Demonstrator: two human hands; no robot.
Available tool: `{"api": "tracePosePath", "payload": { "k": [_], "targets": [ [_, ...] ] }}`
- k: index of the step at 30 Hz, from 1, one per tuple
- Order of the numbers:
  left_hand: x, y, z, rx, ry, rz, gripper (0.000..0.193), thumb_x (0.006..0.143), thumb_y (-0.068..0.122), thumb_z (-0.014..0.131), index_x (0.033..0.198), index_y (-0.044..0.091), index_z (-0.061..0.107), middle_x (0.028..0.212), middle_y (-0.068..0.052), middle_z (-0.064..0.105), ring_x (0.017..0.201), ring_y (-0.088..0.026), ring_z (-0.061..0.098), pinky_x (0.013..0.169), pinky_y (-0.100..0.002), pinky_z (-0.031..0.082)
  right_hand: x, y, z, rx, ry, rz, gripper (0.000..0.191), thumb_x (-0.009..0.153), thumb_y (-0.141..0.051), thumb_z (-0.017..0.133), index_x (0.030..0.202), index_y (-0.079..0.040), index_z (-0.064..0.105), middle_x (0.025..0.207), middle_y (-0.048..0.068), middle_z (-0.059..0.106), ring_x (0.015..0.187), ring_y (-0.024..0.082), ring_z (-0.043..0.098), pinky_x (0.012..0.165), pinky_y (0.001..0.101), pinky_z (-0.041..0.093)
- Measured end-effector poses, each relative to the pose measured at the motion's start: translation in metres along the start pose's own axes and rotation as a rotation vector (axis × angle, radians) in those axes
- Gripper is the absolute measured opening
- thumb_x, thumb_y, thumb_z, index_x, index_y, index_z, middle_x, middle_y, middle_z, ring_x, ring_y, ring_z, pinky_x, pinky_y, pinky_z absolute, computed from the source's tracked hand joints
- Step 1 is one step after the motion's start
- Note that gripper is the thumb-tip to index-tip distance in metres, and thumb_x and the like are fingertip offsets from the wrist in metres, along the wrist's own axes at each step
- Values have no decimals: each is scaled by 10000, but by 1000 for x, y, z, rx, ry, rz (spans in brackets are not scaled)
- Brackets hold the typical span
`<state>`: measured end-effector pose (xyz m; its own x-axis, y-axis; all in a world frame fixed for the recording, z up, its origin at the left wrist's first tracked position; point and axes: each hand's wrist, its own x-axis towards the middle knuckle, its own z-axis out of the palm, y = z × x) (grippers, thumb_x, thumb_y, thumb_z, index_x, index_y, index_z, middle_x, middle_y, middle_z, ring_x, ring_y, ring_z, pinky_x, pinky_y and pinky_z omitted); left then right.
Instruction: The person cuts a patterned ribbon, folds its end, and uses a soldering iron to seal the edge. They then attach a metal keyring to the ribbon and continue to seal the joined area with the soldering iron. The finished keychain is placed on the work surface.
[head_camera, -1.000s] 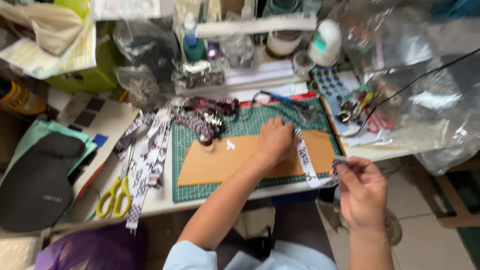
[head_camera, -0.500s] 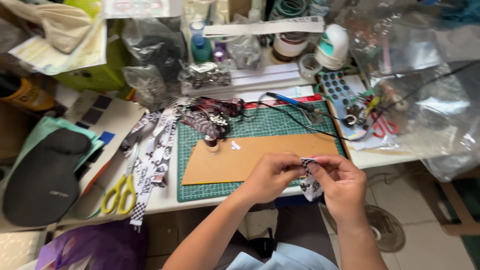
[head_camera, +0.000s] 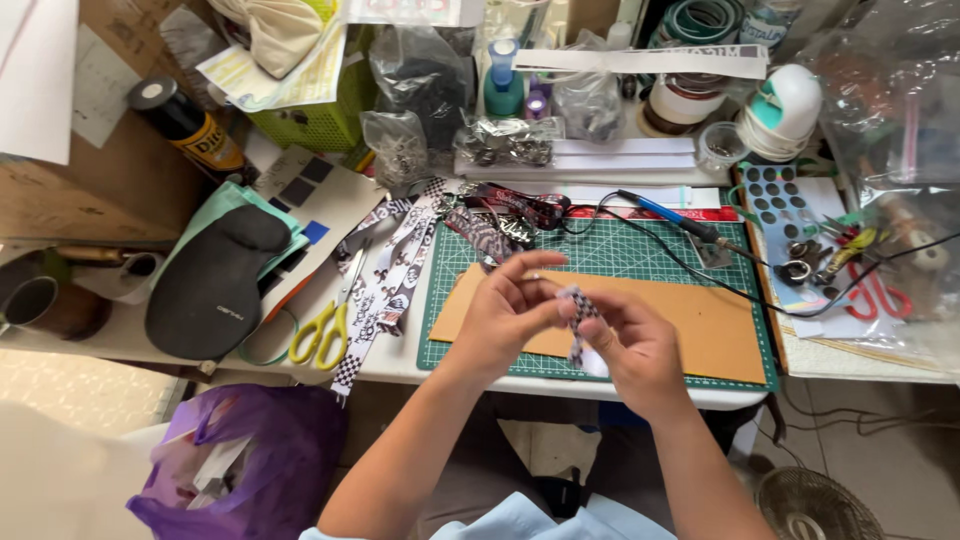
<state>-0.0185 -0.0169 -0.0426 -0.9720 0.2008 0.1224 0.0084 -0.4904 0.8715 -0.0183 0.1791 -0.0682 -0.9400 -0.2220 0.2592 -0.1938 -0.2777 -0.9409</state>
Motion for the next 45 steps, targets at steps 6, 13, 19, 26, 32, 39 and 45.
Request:
{"api": "tracePosePath", "payload": {
  "k": [6,13,19,26,32,39,45],
  "targets": [
    [-3,6,10,176,97,162,637,931,-19,715,1488,-3,407,1044,-76,706,993,-116,688,902,-258,574,-5,10,-6,-146,57,78,176,879,41,766,1052,70,754,904,89,750,782,123,671,673,258,536],
    [-24,-9,29,82,270,198,644,918,-19,742,1488,-21,443,992,-78,716,951,-116,695,868,-257,574,-23,-1,-6,-59,44,83,242,858,1,762,1089,56,713,963,79,737,856,100,678,711,233,546],
    [-15,-11,10,203,259,179,467,906,-4,754,1342,-47,593,1027,-100,754,939,-132,731,853,-261,606,-23,18,-34,-174,-78,268,175,954,-71,716,1078,52,724,886,82,725,750,93,633,627,228,502],
    [36,-18,-52,101,262,137,361,880,20,794,1216,-50,684,977,-103,747,859,-137,717,804,-271,605,-3,42,-68,-236,44,309,188,937,-60,675,1099,34,692,906,64,727,792,108,682,725,262,592],
    [67,-31,-68,83,205,111,259,905,71,792,1131,-46,744,935,-85,762,804,-124,702,756,-271,584,3,49,-82,-105,102,70,228,981,-38,645,1206,2,638,1037,35,668,949,85,649,871,237,555],
    [108,-47,-80,155,82,72,219,902,71,784,1090,-38,758,952,-92,775,831,-123,720,785,-276,600,22,23,-65,-596,-6,7,416,880,-71,748,1284,-20,660,1077,103,678,986,196,658,871,329,543],
    [103,-76,-79,133,-78,16,190,902,27,786,1083,-25,759,960,-95,769,863,-128,722,798,-274,593,53,4,-28,-872,-18,-337,503,821,-202,813,1257,-17,642,1237,149,681,1145,300,654,977,380,494]
  ]
}}
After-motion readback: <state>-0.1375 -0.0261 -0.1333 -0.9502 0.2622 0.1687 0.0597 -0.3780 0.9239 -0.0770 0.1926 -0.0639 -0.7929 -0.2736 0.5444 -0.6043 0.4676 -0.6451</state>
